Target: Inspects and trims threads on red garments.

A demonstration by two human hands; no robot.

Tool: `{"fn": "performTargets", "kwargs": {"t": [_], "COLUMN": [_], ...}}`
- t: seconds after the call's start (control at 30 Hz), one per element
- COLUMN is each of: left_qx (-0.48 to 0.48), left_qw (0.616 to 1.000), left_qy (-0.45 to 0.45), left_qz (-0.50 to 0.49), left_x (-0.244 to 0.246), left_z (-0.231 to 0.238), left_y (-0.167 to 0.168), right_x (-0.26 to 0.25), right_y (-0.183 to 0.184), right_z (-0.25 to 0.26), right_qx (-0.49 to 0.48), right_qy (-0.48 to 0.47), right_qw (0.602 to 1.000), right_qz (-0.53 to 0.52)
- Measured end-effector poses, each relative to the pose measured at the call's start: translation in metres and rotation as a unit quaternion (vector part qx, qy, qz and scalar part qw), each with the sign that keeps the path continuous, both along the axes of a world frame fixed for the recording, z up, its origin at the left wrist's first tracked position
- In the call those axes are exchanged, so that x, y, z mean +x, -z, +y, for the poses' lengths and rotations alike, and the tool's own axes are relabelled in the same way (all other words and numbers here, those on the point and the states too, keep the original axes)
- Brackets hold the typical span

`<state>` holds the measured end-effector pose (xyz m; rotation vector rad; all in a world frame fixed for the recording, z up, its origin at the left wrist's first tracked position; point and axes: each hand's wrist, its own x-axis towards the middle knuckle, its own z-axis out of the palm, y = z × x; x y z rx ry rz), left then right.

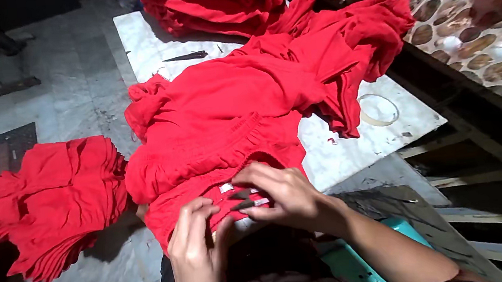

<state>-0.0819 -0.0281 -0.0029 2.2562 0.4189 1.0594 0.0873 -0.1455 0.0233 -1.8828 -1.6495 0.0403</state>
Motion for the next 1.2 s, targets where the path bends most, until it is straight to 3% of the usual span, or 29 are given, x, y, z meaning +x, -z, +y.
{"fn": "performTargets", "kwargs": {"t": [0.07, 0.2, 0.27, 0.37, 0.43, 0.53, 0.77, 0.83, 0.93, 1.03, 1.2], "left_qx": [0.06, 0.094, -0.019, -0.243, -0.3, -0.3, -0.264, -0.276, -0.298, -0.296, -0.275], "left_qw": [0.996, 0.99, 0.999, 0.968, 0.95, 0.948, 0.953, 0.95, 0.941, 0.941, 0.943], "left_qy": [-0.039, -0.073, -0.028, 0.06, 0.084, 0.098, 0.144, 0.144, 0.148, 0.149, 0.177], "left_qz": [0.061, 0.074, 0.038, -0.023, -0.037, -0.042, -0.041, -0.04, -0.057, -0.064, -0.069], "left_x": [0.005, 0.021, 0.023, 0.021, 0.02, 0.02, 0.02, 0.021, 0.02, 0.02, 0.02], "left_z": [-0.006, -0.008, 0.003, 0.018, 0.022, 0.025, 0.026, 0.027, 0.029, 0.029, 0.028], "left_y": [-0.001, -0.005, -0.008, -0.013, -0.014, -0.012, -0.007, -0.008, -0.007, -0.007, -0.005], "right_x": [0.005, 0.01, 0.015, 0.029, 0.035, 0.036, 0.022, 0.012, -0.003, -0.012, -0.023], "right_y": [-0.002, 0.0, -0.001, 0.001, 0.0, -0.004, 0.002, 0.002, 0.007, 0.009, 0.003], "right_z": [-0.003, 0.003, 0.007, 0.018, 0.022, 0.026, 0.027, 0.025, 0.017, 0.014, 0.005], "right_qx": [-0.044, 0.02, 0.017, -0.017, -0.041, -0.043, 0.021, 0.064, 0.166, 0.158, 0.16], "right_qy": [-0.013, -0.017, 0.005, 0.009, 0.008, 0.027, 0.07, 0.086, 0.085, 0.087, 0.038], "right_qw": [0.999, 1.0, 0.998, 0.97, 0.939, 0.927, 0.944, 0.967, 0.982, 0.975, 0.971], "right_qz": [0.007, -0.008, 0.065, 0.242, 0.342, 0.372, 0.321, 0.23, 0.014, -0.133, -0.176]}}
